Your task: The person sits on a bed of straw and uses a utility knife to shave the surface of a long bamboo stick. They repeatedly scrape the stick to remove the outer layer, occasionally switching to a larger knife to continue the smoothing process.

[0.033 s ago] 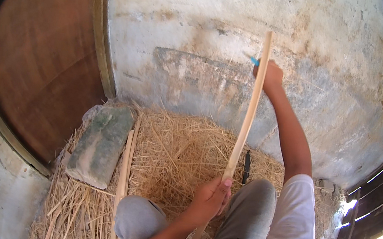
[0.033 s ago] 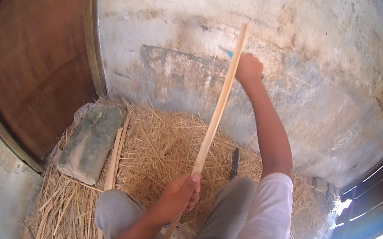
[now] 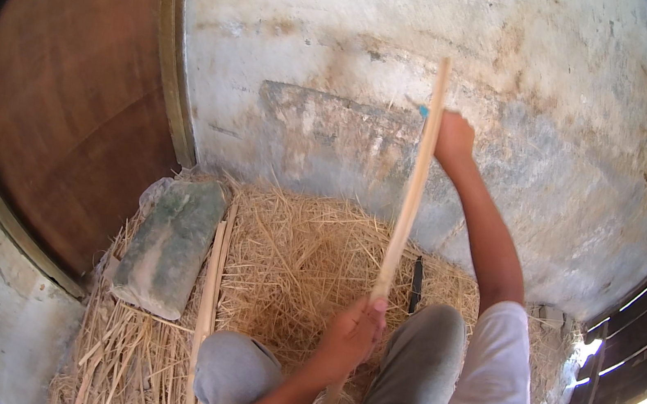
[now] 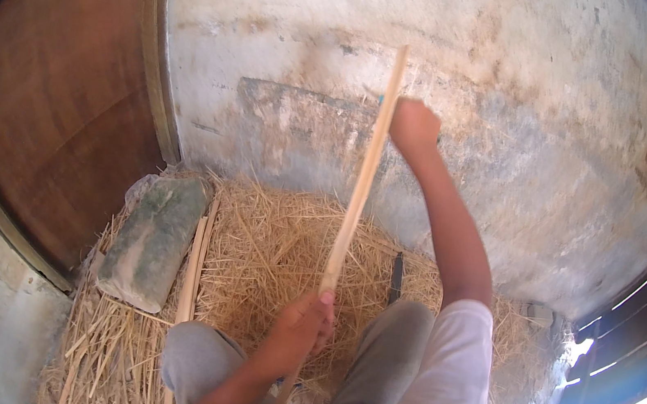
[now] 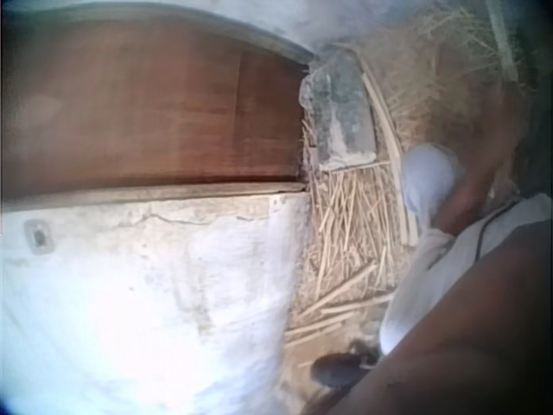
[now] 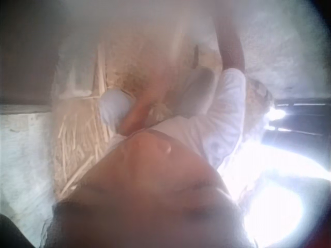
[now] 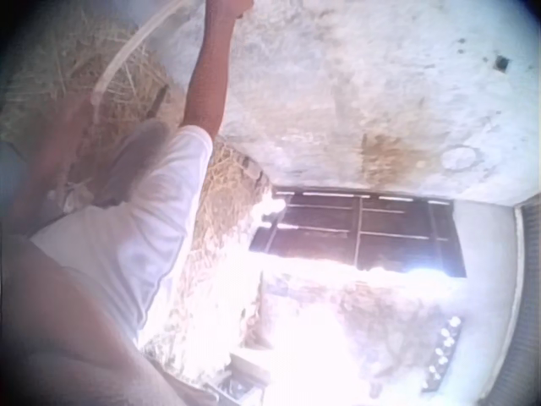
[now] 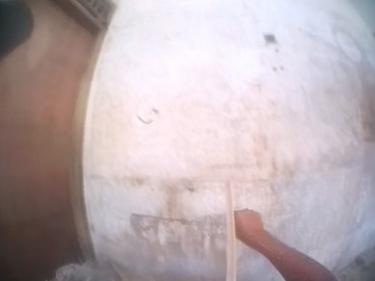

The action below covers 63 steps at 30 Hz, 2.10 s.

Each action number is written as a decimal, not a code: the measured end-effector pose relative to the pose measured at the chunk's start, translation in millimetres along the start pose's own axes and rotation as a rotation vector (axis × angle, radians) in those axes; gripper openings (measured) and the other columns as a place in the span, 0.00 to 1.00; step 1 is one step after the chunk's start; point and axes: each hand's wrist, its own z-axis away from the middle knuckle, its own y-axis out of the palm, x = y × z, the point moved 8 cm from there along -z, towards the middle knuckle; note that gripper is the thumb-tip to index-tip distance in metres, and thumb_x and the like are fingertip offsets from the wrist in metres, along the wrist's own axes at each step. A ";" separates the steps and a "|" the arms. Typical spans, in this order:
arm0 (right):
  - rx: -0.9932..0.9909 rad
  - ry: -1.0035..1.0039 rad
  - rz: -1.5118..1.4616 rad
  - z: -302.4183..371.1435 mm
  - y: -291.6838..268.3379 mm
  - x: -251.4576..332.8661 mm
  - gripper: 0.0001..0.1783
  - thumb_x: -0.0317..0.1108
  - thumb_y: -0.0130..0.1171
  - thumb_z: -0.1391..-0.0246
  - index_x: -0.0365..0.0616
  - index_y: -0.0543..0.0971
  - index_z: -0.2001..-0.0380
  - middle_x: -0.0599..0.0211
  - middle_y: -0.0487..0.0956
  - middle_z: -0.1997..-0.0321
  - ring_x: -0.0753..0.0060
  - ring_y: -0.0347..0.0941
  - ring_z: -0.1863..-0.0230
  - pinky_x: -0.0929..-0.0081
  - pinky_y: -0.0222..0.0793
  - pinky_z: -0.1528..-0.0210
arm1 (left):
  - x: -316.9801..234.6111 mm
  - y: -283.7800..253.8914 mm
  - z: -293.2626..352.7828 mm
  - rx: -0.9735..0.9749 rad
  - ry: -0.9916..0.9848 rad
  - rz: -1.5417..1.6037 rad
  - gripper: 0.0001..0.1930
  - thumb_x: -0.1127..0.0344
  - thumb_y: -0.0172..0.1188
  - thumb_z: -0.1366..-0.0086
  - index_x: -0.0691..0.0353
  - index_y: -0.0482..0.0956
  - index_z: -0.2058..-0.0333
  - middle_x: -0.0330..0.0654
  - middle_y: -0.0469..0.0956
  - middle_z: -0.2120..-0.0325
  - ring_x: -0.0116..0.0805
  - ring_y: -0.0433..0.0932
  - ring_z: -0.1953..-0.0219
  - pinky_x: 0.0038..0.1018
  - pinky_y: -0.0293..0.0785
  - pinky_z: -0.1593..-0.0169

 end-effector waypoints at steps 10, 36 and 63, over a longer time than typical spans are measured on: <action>-0.114 -0.288 -0.399 178.5 8.3 42.5 0.07 0.31 0.65 0.54 0.40 0.78 0.75 0.52 0.78 0.80 0.46 0.76 0.79 0.59 0.69 0.76 | -21.5 -47.6 -3.8 -0.411 0.283 -0.369 0.18 0.52 0.52 0.24 0.60 0.74 0.70 0.30 0.70 0.81 0.18 0.66 0.80 0.21 0.63 0.76; -0.269 -0.298 -0.183 158.2 49.2 83.9 0.08 0.32 0.60 0.45 0.45 0.76 0.76 0.61 0.75 0.83 0.56 0.74 0.83 0.62 0.67 0.82 | -30.1 -54.8 -11.5 -0.537 0.341 -0.514 0.19 0.55 0.52 0.24 0.64 0.74 0.70 0.36 0.70 0.82 0.21 0.66 0.79 0.26 0.64 0.74; -0.371 0.039 -0.407 8.0 83.5 62.6 0.13 0.43 0.65 0.49 0.44 0.83 0.75 0.49 0.81 0.76 0.42 0.80 0.71 0.51 0.74 0.68 | -35.3 -51.5 -9.6 -0.564 0.385 -0.650 0.16 0.58 0.52 0.24 0.64 0.73 0.68 0.47 0.74 0.83 0.36 0.74 0.84 0.35 0.67 0.77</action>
